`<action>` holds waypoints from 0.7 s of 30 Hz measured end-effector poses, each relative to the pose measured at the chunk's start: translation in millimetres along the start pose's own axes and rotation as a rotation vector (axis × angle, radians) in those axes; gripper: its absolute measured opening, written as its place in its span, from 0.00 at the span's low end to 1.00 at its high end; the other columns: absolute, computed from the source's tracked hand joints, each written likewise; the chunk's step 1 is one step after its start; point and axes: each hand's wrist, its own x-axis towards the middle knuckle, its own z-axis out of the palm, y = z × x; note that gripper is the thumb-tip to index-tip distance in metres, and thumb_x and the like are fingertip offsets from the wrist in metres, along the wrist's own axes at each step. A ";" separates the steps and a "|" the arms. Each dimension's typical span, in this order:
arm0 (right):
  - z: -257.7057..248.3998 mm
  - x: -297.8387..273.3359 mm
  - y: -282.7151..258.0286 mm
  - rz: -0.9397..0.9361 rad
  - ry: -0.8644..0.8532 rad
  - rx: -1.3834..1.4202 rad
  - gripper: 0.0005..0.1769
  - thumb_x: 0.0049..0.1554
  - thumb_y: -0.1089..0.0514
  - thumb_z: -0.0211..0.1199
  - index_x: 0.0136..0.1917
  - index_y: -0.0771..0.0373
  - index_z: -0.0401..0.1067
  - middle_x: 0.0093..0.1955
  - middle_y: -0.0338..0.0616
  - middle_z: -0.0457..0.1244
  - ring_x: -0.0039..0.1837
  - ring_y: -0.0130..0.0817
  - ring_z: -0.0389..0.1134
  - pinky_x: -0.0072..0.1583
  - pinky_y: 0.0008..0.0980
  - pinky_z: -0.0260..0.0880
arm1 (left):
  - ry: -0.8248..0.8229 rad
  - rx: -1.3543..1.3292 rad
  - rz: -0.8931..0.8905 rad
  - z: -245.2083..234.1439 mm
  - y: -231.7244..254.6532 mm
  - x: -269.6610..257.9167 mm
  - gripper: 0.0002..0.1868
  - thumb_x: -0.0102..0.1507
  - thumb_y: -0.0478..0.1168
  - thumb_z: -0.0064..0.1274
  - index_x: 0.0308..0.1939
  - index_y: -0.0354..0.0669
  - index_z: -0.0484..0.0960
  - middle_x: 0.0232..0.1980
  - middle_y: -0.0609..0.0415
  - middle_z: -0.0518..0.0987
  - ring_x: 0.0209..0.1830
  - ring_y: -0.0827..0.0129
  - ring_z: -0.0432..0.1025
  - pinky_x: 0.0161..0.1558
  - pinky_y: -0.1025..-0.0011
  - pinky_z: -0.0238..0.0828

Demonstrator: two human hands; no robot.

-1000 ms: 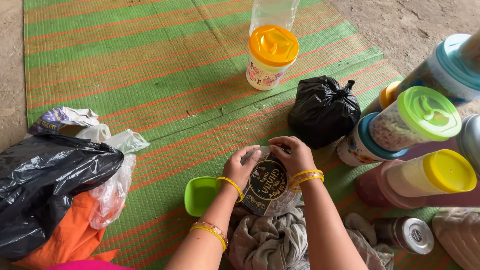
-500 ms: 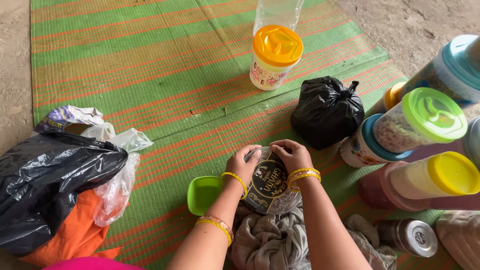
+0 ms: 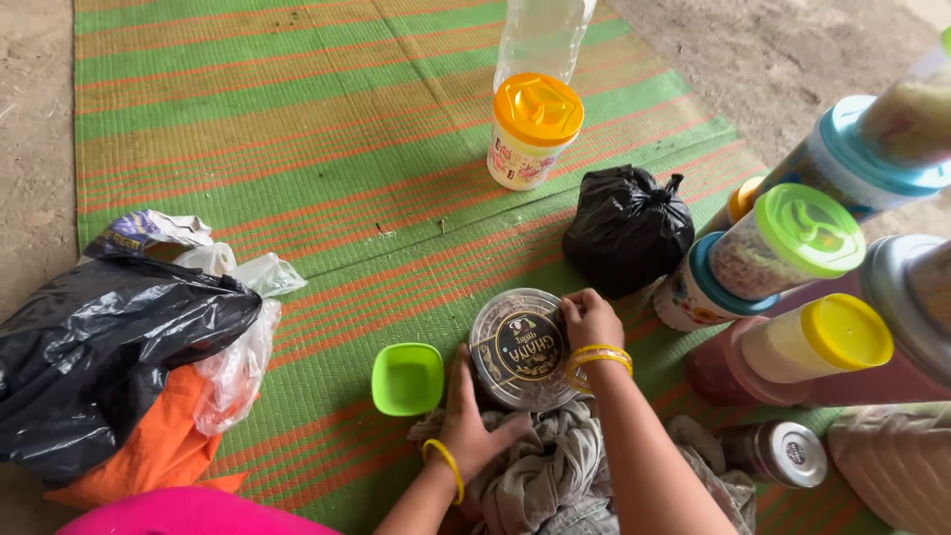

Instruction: The person sits on a mat and organizes groceries by transferring grains from a plastic bag into a metal container, wiping the container lid with a cloth, and arranging several plastic bags and containers on the mat.

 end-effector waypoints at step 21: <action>-88.8 -4.3 15.2 0.112 -0.575 -0.571 0.17 0.56 0.47 0.62 0.38 0.61 0.83 0.36 0.45 0.74 0.42 0.37 0.78 0.53 0.36 0.77 | -0.082 0.297 0.011 26.5 -23.8 12.7 0.76 0.39 0.48 0.79 0.76 0.39 0.37 0.80 0.38 0.45 0.81 0.47 0.42 0.77 0.60 0.40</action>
